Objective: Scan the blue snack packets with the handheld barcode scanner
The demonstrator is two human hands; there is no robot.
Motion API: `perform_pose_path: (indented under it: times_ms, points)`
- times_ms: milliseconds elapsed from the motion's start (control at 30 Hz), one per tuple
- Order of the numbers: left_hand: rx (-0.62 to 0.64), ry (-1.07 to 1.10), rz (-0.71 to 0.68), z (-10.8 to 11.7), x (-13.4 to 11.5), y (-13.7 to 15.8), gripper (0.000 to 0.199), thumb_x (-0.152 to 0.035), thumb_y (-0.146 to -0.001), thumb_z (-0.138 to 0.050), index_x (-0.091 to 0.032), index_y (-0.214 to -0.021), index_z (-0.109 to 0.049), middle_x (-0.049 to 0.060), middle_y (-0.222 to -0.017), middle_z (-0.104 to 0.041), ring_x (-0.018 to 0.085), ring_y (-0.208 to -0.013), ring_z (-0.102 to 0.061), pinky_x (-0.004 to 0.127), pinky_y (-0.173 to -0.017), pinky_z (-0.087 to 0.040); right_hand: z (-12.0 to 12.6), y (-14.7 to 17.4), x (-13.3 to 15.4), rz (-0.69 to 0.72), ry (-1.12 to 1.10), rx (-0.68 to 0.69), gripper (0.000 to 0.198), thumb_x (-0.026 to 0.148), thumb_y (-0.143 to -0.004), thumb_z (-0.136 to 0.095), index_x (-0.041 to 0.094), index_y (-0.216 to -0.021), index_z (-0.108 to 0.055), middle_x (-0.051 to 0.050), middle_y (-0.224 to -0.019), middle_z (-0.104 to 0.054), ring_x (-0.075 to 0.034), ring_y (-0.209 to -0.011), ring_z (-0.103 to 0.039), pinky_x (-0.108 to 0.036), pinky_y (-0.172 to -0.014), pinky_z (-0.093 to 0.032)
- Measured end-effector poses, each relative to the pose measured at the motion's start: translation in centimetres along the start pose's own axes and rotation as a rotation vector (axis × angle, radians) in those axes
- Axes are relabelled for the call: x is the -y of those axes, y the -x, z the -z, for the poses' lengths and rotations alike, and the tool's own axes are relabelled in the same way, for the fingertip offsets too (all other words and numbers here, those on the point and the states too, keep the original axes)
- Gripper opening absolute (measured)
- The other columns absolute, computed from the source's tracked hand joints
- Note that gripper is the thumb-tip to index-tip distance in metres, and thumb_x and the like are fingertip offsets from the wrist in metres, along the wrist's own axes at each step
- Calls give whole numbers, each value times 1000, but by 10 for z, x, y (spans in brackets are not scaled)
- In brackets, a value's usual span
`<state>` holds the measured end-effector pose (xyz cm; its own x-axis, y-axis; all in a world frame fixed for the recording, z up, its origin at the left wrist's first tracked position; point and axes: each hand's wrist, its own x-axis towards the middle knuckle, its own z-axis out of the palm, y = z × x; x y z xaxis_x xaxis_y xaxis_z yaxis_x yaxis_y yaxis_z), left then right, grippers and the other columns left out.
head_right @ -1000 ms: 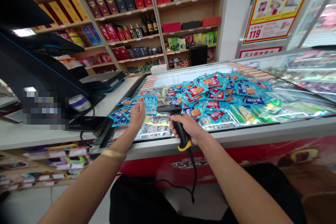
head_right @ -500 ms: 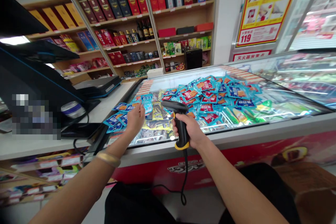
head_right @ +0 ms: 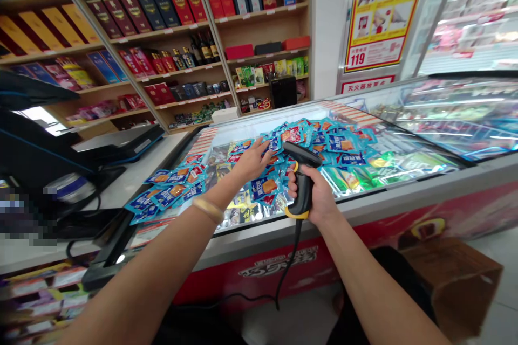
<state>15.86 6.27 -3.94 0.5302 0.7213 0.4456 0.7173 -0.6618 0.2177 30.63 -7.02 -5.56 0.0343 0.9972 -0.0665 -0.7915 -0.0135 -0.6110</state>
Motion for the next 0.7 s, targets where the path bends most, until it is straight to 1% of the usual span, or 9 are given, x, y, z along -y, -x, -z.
perform_pose_path:
  times_ms: [67, 200, 300, 400, 500, 567, 600, 633, 700]
  points:
    - [23, 9, 18, -2, 3, 5, 50, -38, -98, -39, -11, -138, -51, 21, -149, -46, 30, -141, -40, 47, -116, -34, 1, 1, -1, -9, -17, -6, 15, 28, -72, -62, 16, -81, -61, 0, -64, -54, -8, -49, -44, -16, -40, -41]
    - [-88, -3, 76, 11, 26, 21, 53, -38, -97, -41, -15, -145, -44, 19, -152, -42, 30, -142, -38, 50, -117, -31, -3, 0, -4, -11, -45, 12, 16, 28, -70, -64, 16, -82, -60, 0, -64, -55, -8, -48, -45, -17, -39, -41]
    - [-165, -79, 205, 30, 54, 37, 56, -34, -93, -47, -13, -145, -43, 20, -151, -42, 30, -140, -42, 47, -116, -34, -10, -1, -12, -14, -55, 49, 18, 28, -71, -64, 16, -84, -60, 0, -63, -55, -8, -49, -46, -17, -39, -42]
    - [-168, -211, 389, 51, 83, 58, 61, -32, -89, -51, -13, -145, -42, 21, -151, -41, 32, -139, -42, 45, -114, -36, -22, -2, -29, -48, -44, 115, 18, 29, -73, -64, 16, -84, -60, 0, -64, -56, -9, -49, -46, -17, -40, -41]
    - [-109, -381, 634, 69, 105, 79, 67, -40, -88, -52, -14, -147, -39, 23, -153, -38, 37, -141, -38, 52, -114, -33, -37, -3, -50, -133, -27, 154, 18, 30, -74, -65, 16, -84, -59, 0, -64, -56, -9, -49, -47, -17, -40, -42]
    - [-17, -448, 808, 78, 115, 91, 71, -48, -87, -50, -11, -148, -38, 26, -153, -36, 42, -143, -32, 58, -113, -30, -45, -2, -63, -188, -23, 155, 18, 29, -74, -65, 16, -84, -59, 0, -63, -57, -8, -48, -48, -17, -40, -41]
    - [37, -456, 869, 81, 118, 96, 72, -51, -87, -49, -10, -146, -40, 27, -152, -37, 44, -143, -32, 59, -112, -29, -48, -2, -68, -210, -20, 152, 18, 29, -74, -65, 15, -85, -60, 0, -63, -57, -8, -47, -48, -17, -40, -41]
    - [87, -454, 904, 83, 121, 100, 71, -54, -88, -46, -10, -143, -43, 28, -151, -40, 44, -142, -33, 60, -111, -29, -50, -1, -72, -229, -16, 150, 18, 28, -73, -65, 15, -84, -60, 0, -62, -57, -8, -47, -48, -17, -39, -41]
    - [155, -446, 900, 85, 123, 106, 65, -55, -89, -41, -11, -136, -51, 26, -144, -48, 43, -138, -39, 58, -110, -31, -52, 0, -76, -260, 3, 146, 16, 27, -74, -65, 16, -84, -60, 0, -62, -57, -9, -47, -49, -18, -39, -41]
